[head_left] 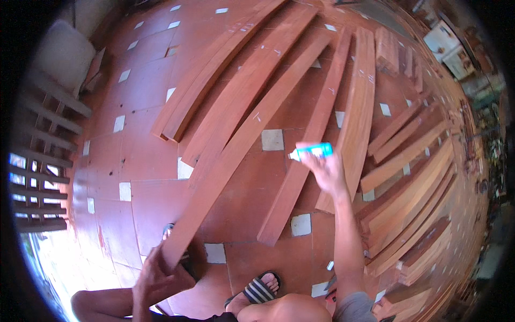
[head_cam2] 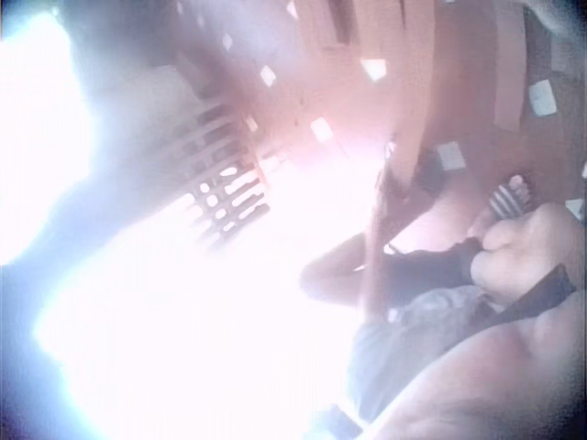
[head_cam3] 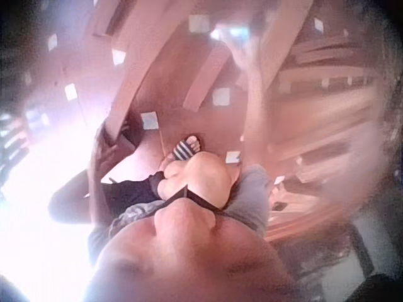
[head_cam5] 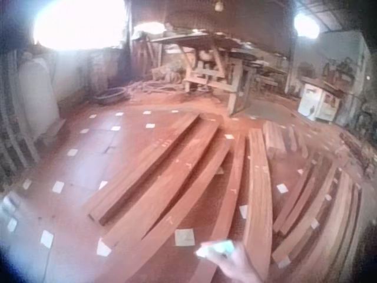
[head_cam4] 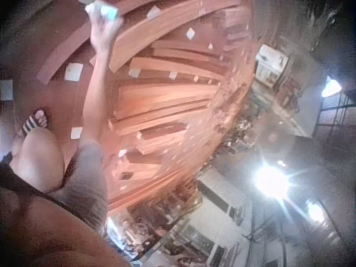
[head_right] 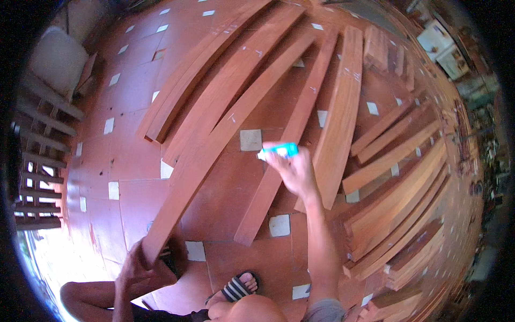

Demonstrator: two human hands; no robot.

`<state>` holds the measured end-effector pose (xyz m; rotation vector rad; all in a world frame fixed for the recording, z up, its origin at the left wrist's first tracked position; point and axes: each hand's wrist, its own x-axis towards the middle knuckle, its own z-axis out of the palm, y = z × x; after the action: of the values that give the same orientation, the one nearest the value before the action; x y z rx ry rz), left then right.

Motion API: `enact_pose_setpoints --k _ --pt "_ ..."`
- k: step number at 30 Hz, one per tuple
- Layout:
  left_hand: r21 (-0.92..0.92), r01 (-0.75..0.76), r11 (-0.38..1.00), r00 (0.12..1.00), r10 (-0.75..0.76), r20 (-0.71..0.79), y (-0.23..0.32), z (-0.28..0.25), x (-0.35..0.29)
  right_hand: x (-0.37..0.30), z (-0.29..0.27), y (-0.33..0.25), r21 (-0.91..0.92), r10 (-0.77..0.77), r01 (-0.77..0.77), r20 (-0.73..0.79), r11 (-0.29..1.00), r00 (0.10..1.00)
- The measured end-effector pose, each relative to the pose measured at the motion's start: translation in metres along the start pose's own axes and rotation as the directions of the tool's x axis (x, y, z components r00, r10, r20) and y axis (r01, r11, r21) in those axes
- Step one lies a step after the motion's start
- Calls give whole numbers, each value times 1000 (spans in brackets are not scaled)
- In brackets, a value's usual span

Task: The person sits on the floor and uses a marker to label long wooden planks with numbers. They pick up each plank, write on it, and place it back in a row.

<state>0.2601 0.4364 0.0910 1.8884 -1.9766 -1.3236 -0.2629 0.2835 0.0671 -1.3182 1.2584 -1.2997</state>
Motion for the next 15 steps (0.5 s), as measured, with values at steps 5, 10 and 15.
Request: enact_pose_setpoints --k 5,10,15 --pt "0 252 968 967 -252 -30 30 -28 -17 133 28 30 -191 -74 120 232 974 970" --pt "84 377 922 921 -364 -138 79 -27 -4 177 57 57 -303 -99 221 371 927 924" --pt "37 435 900 893 -426 -143 96 -29 8 188 68 56 -405 -37 223 418 887 908"
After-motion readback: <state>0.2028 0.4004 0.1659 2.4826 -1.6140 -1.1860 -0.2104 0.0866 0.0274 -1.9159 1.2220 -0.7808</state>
